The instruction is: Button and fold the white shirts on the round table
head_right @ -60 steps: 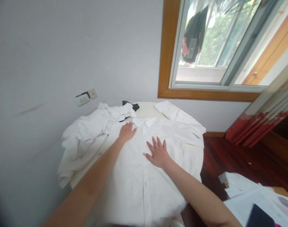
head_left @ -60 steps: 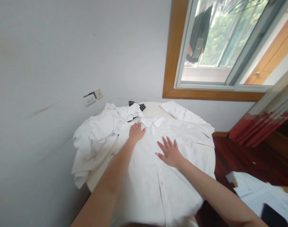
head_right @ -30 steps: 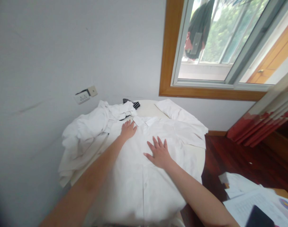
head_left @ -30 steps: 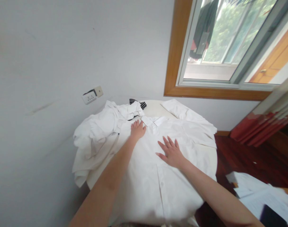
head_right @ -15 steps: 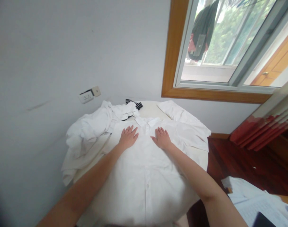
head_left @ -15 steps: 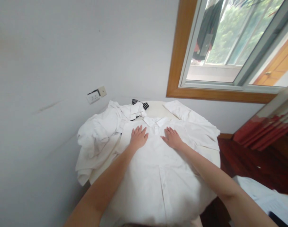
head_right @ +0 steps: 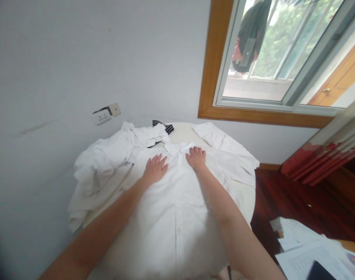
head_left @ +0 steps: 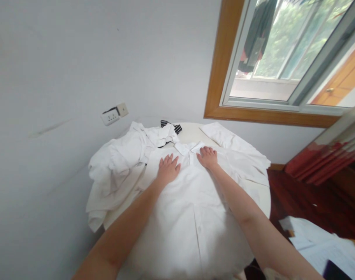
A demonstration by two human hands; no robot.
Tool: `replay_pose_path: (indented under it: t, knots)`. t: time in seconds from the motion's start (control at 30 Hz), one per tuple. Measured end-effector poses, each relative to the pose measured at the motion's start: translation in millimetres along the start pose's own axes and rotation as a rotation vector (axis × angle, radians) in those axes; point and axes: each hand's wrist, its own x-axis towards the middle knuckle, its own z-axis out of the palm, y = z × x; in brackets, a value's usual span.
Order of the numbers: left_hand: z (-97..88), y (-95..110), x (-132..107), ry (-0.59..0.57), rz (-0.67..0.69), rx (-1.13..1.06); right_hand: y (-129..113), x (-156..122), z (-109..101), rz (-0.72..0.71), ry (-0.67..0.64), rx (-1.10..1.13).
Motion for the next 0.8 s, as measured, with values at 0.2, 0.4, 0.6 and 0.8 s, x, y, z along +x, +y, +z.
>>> replay_pose_path:
  t: [0.2, 0.4, 0.6, 0.8]
  knots:
    - [-3.1, -1.2, -0.2, -0.022, 0.007, -0.008, 1.5, 2.2, 8.6, 0.056, -0.002, 0.061]
    - [0.5, -6.2, -0.1, -0.016, 0.027, -0.033, 9.1, 8.2, 9.4, 0.096, -0.03, 0.051]
    - [0.5, -8.1, -0.3, -0.02, 0.03, -0.047, 16.4, 14.5, 4.1, 0.053, -0.069, -0.005]
    - [0.7, -8.2, -0.2, -0.033, 0.025, -0.042, 16.1, 11.9, 2.0, 0.048, -0.038, 0.013]
